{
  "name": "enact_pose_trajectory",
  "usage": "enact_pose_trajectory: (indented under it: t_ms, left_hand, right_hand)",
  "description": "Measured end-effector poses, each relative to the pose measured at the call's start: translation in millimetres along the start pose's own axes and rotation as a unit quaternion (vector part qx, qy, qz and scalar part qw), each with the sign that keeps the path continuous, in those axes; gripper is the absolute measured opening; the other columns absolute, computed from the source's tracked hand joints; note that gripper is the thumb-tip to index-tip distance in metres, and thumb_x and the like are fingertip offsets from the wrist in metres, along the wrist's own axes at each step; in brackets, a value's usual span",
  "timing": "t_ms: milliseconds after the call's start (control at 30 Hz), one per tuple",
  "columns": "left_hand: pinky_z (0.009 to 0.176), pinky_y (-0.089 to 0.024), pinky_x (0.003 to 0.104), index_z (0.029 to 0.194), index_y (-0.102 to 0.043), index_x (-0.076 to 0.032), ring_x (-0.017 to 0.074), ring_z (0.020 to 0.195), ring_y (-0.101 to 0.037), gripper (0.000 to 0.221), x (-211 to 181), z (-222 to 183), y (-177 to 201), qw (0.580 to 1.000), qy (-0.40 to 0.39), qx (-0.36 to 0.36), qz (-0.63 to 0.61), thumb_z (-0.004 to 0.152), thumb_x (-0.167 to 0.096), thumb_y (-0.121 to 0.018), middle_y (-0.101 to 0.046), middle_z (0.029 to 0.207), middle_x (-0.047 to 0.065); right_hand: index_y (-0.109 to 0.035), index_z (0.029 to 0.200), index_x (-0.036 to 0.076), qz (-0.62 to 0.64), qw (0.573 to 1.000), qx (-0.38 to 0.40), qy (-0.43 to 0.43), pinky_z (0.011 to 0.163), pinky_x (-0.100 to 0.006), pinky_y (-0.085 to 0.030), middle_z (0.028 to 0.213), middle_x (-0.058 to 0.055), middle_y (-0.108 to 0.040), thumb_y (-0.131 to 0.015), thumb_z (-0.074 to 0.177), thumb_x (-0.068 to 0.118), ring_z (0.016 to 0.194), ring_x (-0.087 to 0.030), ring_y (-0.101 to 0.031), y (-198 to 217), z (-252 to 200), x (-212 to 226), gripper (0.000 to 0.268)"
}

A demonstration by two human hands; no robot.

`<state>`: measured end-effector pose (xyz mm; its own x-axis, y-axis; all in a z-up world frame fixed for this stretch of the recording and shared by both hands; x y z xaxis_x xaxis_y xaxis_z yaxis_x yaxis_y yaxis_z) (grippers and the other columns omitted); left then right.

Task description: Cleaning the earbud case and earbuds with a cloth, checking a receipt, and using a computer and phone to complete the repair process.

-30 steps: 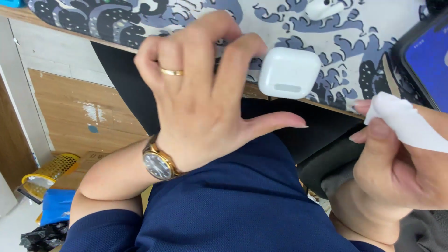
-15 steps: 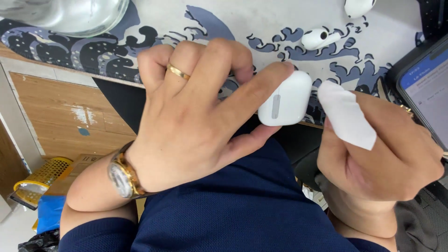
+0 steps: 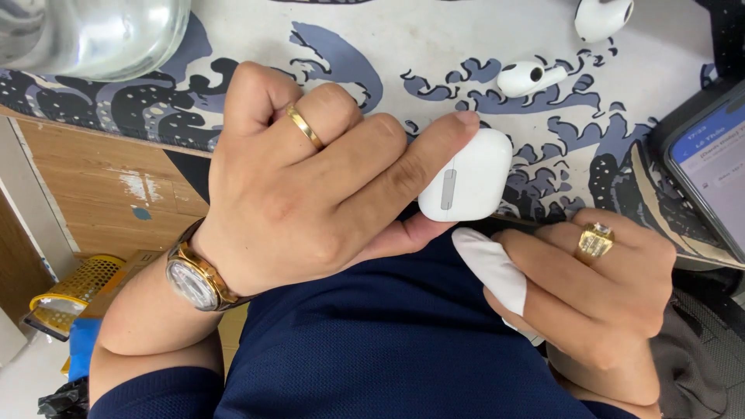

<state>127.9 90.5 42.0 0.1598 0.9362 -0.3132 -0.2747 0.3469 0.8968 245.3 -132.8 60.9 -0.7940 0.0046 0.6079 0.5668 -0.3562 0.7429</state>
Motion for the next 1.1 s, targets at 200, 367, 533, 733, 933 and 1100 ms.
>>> enact_pose_trajectory:
  t_ms: [200, 367, 533, 733, 933, 1100]
  left_hand:
    - [0.074, -0.029, 0.036, 0.138, -0.075, -0.017, 0.0197, 0.087, -0.048, 0.063, 1.4, -1.7, -2.7, 1.0, -0.015, -0.019, 0.011, 0.116, -0.052, -0.028, -0.058, 0.097, -0.005]
    - [0.073, -0.031, 0.035, 0.135, -0.076, -0.019, 0.0184, 0.084, -0.048, 0.06, -0.6, -2.8, -6.1, 0.998, -0.02, -0.031, 0.057, 0.119, -0.05, -0.027, -0.054, 0.094, -0.006]
    - [0.071, -0.03, 0.034, 0.134, -0.075, -0.019, 0.0171, 0.085, -0.049, 0.055, 0.1, -5.1, -7.0, 0.996, -0.034, -0.042, 0.075, 0.12, -0.053, -0.035, -0.05, 0.091, -0.006]
    - [0.075, -0.033, 0.034, 0.135, -0.074, -0.019, 0.0178, 0.088, -0.052, 0.052, -1.3, -5.8, -6.1, 0.996, -0.025, -0.043, 0.074, 0.121, -0.055, -0.041, -0.058, 0.098, -0.007]
    - [0.077, -0.033, 0.034, 0.131, -0.071, -0.021, 0.018, 0.087, -0.052, 0.04, -3.8, -5.3, -6.0, 0.995, 0.003, -0.057, 0.078, 0.119, -0.053, -0.05, -0.059, 0.103, -0.006]
    - [0.079, -0.039, 0.034, 0.129, -0.068, -0.021, 0.0172, 0.1, -0.058, 0.036, -5.3, -11.8, -11.0, 0.995, 0.029, -0.089, 0.047, 0.119, -0.05, -0.05, -0.063, 0.11, -0.006]
  right_hand:
    - [-0.056, 0.061, -0.006, -0.097, 0.984, -0.145, -0.045, 0.044, -0.042, -0.031, 0.068, -0.026, -0.063, -0.072, 0.082, -0.028, 0.05, -0.033, -0.046, -12.3, -32.5, -2.8, 0.034]
    - [-0.085, 0.099, -0.014, -0.183, 0.977, -0.107, -0.036, 0.048, -0.036, -0.035, 0.088, -0.024, -0.072, -0.079, 0.098, -0.029, 0.056, -0.029, -0.051, -21.1, -5.0, -1.4, 0.016]
    - [-0.076, 0.082, -0.009, -0.151, 0.983, -0.102, 0.012, 0.044, -0.037, -0.032, 0.076, -0.022, -0.064, -0.07, 0.092, -0.024, 0.049, -0.029, -0.045, -19.2, -18.0, -3.1, 0.02]
    - [-0.055, 0.073, -0.003, -0.018, 0.991, -0.091, 0.092, 0.041, -0.038, -0.039, 0.079, -0.023, -0.061, -0.069, 0.089, -0.008, 0.051, -0.029, -0.053, -14.0, -44.9, -14.6, 0.021]
    - [-0.073, 0.083, -0.02, -0.132, 0.988, -0.073, -0.014, 0.051, -0.047, -0.036, 0.079, -0.03, -0.062, -0.069, 0.092, -0.027, 0.056, -0.039, -0.05, 6.7, -18.4, 7.2, 0.012]
    - [-0.095, 0.116, -0.016, -0.233, 0.969, 0.04, 0.073, 0.054, -0.046, -0.029, 0.089, -0.02, -0.069, -0.074, 0.114, -0.024, 0.058, -0.033, -0.039, 10.5, 26.8, 18.0, 0.023]
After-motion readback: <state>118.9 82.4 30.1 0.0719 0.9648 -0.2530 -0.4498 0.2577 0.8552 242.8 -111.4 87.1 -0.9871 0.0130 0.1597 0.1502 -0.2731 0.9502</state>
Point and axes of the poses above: each hand's wrist, its own z-axis towards the middle knuckle, its own y-axis out of the back of the hand, x = y × z, the point moved 1 cm from there along z, towards the middle knuckle
